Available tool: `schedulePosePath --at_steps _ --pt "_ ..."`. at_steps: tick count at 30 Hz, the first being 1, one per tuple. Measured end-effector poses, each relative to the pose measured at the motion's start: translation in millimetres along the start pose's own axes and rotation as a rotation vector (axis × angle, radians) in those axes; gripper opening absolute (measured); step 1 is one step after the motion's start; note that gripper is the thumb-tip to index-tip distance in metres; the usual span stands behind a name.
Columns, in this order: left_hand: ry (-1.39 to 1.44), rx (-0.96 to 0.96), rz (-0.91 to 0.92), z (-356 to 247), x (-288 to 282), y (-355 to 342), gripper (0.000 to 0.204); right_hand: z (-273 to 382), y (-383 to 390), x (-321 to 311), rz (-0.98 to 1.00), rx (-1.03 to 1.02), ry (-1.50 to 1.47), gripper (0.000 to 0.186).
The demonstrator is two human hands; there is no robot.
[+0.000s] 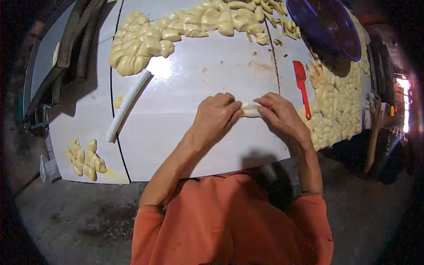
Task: The person flattens dough portions with a rolling pin, applies a chocolate filling with a spatula, and rolls the dough into cylinders. The person then places the shaped dough rolls onto a metal tray.
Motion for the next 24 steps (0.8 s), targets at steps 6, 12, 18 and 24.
schedulePosePath --at_steps 6,12,18,24 --pt "-0.06 0.051 -0.002 -3 10 -9 0.02 -5 16 8 -0.167 -0.089 0.044 0.037" --pt "-0.077 0.022 -0.034 10 22 -7 0.005 7 4 -5 0.006 -0.024 0.023 0.027" --pt "-0.053 0.069 -0.097 0 -31 16 0.023 41 -10 -14 0.125 0.113 -0.139 0.036" --pt "0.014 -0.148 -0.251 30 -119 70 0.024 139 -81 -19 0.041 -0.218 -0.155 0.028"
Point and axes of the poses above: each hand's wrist, its own y-axis away from the middle knuckle, its own x-axis out of the palm, z = x × y, the point moved 1 cm from there along -y, towards the middle knuckle, and after that the axes turned 10 degrees about x, right-handed, at the moved point
